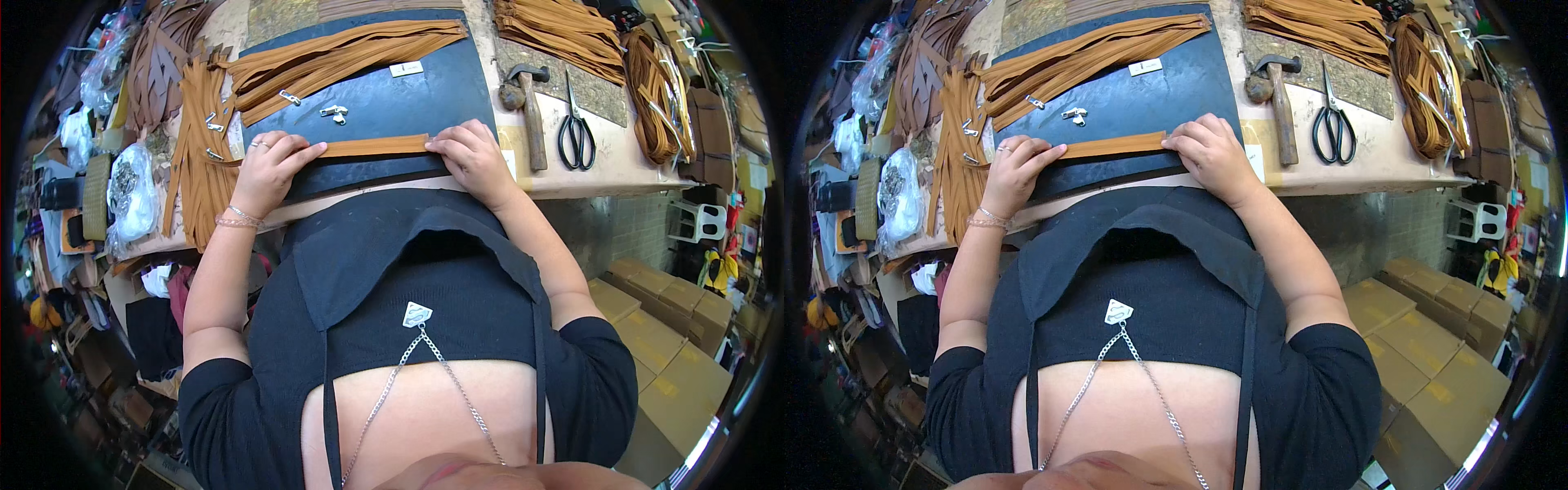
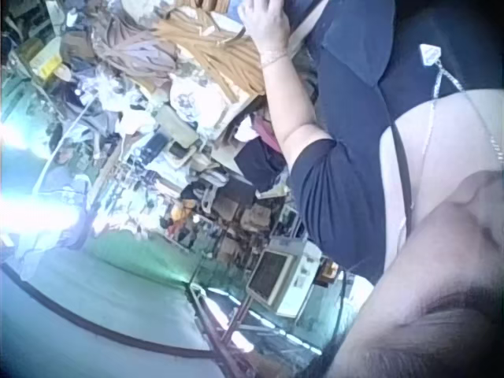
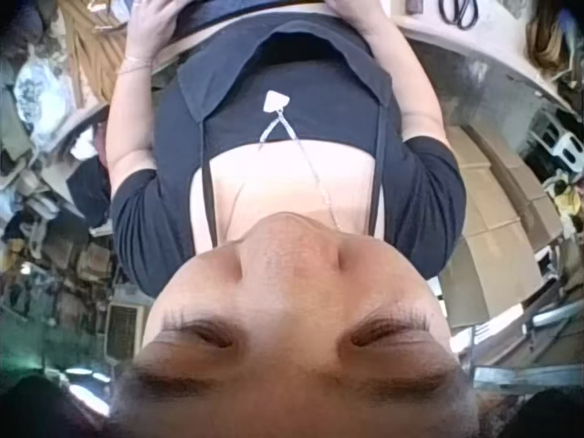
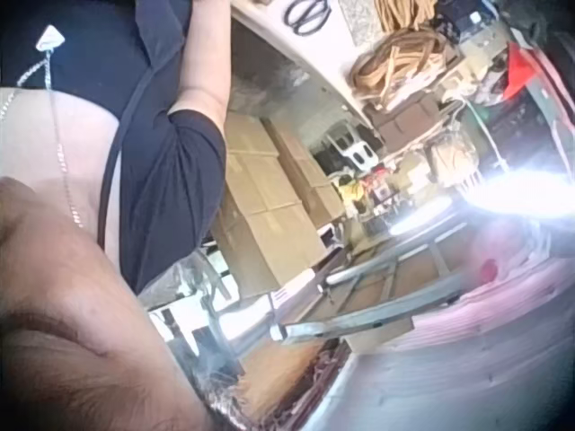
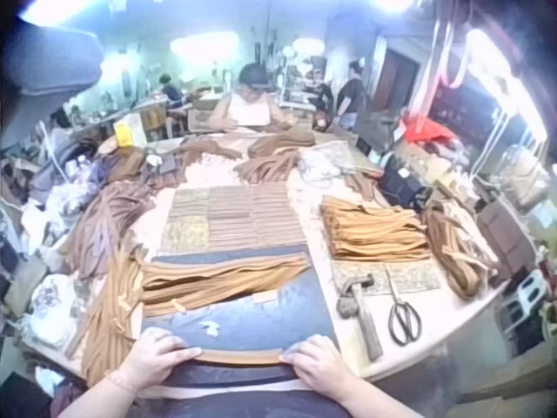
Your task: The person assembles a leather accessory by hammering a small component into a strip of leather, fitting a metal hardware piece onto another strip, trimming the leather with scissors, and smoothing the edges using a small block.
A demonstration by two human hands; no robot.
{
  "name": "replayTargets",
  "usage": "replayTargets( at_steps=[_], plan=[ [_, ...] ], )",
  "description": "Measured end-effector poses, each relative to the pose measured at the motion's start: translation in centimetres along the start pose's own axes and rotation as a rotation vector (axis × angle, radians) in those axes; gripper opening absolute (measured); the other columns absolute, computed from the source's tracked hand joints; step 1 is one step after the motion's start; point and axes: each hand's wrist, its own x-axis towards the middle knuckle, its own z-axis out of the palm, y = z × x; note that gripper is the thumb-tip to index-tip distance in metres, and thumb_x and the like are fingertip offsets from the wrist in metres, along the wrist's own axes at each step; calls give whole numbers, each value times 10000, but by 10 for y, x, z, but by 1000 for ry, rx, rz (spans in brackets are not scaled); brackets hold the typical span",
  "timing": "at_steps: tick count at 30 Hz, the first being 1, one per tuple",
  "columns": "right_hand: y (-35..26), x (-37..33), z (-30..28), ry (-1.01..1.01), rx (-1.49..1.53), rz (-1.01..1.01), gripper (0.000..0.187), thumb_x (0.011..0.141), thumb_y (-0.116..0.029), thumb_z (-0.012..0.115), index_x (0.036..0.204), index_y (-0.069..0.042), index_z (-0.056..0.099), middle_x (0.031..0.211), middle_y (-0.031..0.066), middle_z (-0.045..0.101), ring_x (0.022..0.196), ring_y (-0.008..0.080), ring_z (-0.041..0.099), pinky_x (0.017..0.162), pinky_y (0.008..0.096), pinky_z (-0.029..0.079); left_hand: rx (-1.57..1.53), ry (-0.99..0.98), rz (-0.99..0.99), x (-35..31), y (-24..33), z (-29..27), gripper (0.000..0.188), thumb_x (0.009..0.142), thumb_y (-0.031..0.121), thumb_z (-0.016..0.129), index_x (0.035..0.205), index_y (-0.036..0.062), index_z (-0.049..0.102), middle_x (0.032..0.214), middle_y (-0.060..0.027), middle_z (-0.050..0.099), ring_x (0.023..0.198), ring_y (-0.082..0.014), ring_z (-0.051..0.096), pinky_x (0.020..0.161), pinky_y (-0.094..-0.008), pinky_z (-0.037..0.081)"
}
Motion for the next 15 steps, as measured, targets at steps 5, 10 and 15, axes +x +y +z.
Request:
replayTargets(
  at_steps=[5,10,15],
  plan=[
    [0,5,-3,-35,33,24,182,782,-52,702,956,-102,697,1000,11,669,945,247,581,876,367,470,-50,-18,-17,-8,2,-6,332,832,105,686,1150,197,715,1015,13,636,947,-200,593,860,-358,460],
    [-5,10,-6,-21,165,170,153,782,6,703,917,-60,676,962,68,687,950,282,607,870,371,488,3,75,-28,20,29,-10,252,840,239,746,1076,155,717,1025,-4,637,949,-201,598,851,-360,466],
    [0,9,-5,-49,173,180,167,783,-3,717,933,-52,661,955,80,678,938,299,604,861,376,487,-325,11,133,84,72,38,279,835,270,750,1042,91,697,963,-57,621,893,-267,596,811,-366,500]
  ],
)
